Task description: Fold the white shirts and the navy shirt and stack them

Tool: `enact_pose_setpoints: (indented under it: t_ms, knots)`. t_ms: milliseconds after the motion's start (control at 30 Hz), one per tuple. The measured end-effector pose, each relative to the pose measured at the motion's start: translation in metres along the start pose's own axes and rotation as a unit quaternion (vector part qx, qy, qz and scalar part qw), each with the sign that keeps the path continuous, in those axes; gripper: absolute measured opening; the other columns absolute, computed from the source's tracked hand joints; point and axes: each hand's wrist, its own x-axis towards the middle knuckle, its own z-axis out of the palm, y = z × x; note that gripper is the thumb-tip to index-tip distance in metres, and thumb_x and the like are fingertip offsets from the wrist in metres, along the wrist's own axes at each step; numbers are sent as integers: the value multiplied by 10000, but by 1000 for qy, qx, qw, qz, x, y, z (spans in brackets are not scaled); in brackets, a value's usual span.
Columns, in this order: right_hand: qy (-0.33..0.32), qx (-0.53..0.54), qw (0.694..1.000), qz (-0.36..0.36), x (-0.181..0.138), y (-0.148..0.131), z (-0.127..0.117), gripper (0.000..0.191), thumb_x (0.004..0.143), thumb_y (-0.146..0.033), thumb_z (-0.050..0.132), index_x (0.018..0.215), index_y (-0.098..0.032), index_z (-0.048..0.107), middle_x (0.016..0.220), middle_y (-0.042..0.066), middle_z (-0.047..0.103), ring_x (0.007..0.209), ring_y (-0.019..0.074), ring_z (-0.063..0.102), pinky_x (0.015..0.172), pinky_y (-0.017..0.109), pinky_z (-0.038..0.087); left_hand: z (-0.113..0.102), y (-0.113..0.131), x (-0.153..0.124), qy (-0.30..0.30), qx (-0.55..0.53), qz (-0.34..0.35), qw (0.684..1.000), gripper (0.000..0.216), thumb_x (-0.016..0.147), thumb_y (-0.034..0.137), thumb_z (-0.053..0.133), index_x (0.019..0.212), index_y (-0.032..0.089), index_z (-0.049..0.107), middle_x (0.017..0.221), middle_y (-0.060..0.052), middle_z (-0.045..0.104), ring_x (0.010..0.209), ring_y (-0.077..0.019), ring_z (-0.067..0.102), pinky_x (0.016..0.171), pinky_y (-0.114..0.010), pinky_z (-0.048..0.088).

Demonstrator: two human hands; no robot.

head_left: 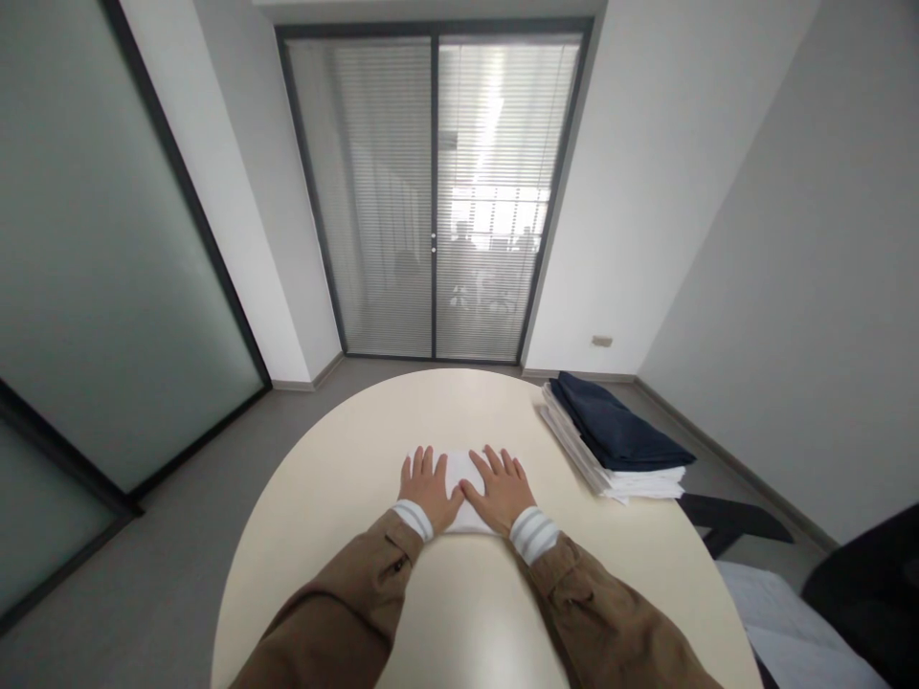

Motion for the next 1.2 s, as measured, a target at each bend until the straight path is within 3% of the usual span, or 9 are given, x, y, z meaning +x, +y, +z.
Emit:
enact_pose_setpoints:
  t_ms: [100,267,567,800,900,1000,1100,1200]
  knots:
    - [2,9,1000,-3,0,1,0,706,899,-657,412,1506,-298,367,1601,68,278,1474,370,169,1166,520,96,0,-2,1,-1,-20,-8,1000,714,889,546,433,1489,160,400,1594,-193,246,1480,-402,126,1153,-607,135]
    - [0,22,1000,-11,2,4,-3,664,920,-660,363,1478,-304,417,1552,69,382,1451,340,240,1159,519,120,2,-7,4,17,-36,-6,999,618,913,535,440,1480,290,418,1565,-145,336,1455,-400,207,1129,-613,195]
    - [13,37,999,33,5,5,-3,759,888,-724,355,1475,-250,432,1566,106,348,1459,347,224,1165,508,111,5,-10,7,18,-46,-23,999,587,936,558,412,1477,328,412,1613,-117,233,1489,-376,110,1153,-589,165]
    - [18,50,998,36,7,11,-1,754,897,-704,357,1474,-224,433,1555,108,368,1449,330,260,1173,490,131,4,-12,8,27,-47,-105,993,703,916,602,394,1502,214,374,1623,-170,151,1476,-404,145,1154,-560,186]
    - [30,55,996,61,7,12,3,750,885,-716,369,1464,-247,447,1577,112,321,1475,361,173,1162,531,128,7,-17,9,31,-50,-146,987,766,916,584,405,1514,112,324,1593,-233,209,1473,-390,174,1172,-537,153]
    - [48,62,993,93,8,13,7,729,874,-707,406,1443,-256,477,1584,128,295,1469,408,145,1135,586,146,12,-28,12,56,-102,-139,983,729,904,498,489,1482,71,366,1543,-242,332,1471,-367,201,1191,-526,104]
    - [67,62,991,98,10,16,10,675,883,-663,429,1413,-253,509,1553,125,354,1445,391,226,1135,580,174,14,-41,19,130,-279,-121,944,595,832,301,612,1365,58,503,1426,-221,498,1430,-343,307,1199,-507,145]
    - [88,64,991,79,10,18,8,597,903,-577,441,1372,-222,544,1493,126,440,1410,329,323,1162,510,198,13,-52,27,175,-419,-114,884,530,783,186,655,1293,78,556,1345,-200,565,1324,-292,471,1160,-449,307]
